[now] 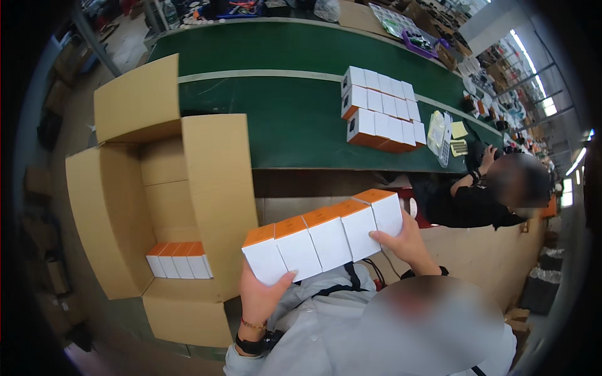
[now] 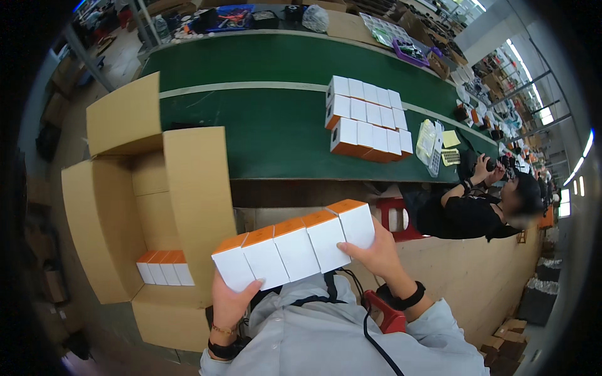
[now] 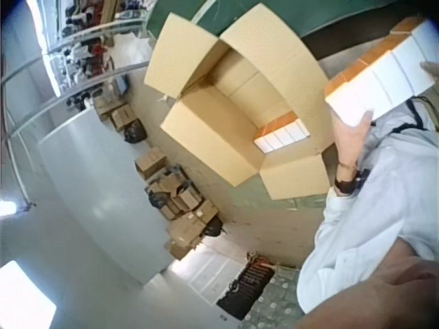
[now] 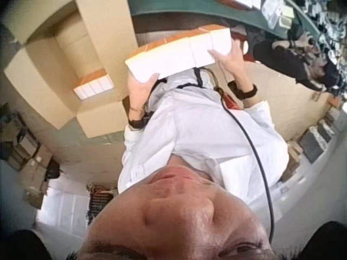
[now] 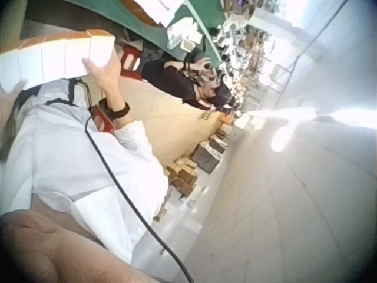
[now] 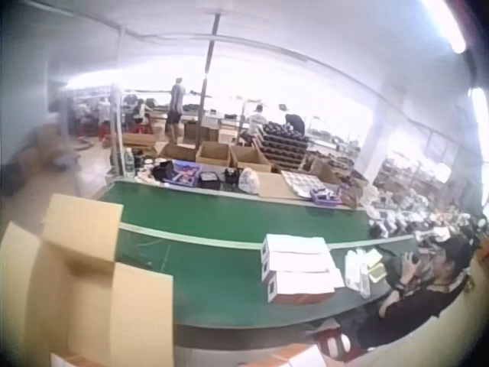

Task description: Packing small electronic product boxes into a shipping carton and organizing items on an assembly line.

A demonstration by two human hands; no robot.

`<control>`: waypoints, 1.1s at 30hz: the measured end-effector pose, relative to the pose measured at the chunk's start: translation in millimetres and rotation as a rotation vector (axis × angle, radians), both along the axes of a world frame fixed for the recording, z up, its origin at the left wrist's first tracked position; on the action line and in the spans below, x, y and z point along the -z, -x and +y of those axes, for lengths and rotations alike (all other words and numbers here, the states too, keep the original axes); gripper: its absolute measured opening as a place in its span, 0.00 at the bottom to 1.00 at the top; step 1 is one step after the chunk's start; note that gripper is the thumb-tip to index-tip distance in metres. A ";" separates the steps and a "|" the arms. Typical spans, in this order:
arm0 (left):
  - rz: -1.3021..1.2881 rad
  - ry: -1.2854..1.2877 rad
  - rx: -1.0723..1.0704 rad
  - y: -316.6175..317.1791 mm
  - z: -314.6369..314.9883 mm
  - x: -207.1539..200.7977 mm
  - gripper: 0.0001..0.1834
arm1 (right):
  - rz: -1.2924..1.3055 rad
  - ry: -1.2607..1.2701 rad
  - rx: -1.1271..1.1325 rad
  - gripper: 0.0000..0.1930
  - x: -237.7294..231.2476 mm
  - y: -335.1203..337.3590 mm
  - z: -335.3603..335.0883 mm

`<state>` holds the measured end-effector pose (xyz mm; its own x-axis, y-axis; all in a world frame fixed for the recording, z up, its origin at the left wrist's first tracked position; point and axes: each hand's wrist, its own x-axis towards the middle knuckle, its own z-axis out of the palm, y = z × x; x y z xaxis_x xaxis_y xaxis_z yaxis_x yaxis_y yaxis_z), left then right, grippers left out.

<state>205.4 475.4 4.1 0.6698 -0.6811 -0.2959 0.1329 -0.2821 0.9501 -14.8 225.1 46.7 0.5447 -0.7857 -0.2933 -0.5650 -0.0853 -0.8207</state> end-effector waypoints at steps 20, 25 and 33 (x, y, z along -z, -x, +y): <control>0.515 0.151 -0.788 33.1 -207.5 85.0 0.30 | 0.151 0.197 -0.947 0.38 41.0 -261.7 -299.9; 0.573 0.123 -0.841 -0.9 -248.3 116.4 0.29 | 0.118 0.265 -1.069 0.41 85.2 -342.1 -334.0; 0.823 0.123 -0.919 -37.4 -325.7 178.4 0.32 | 0.268 0.096 -0.881 0.43 185.2 -418.5 -385.3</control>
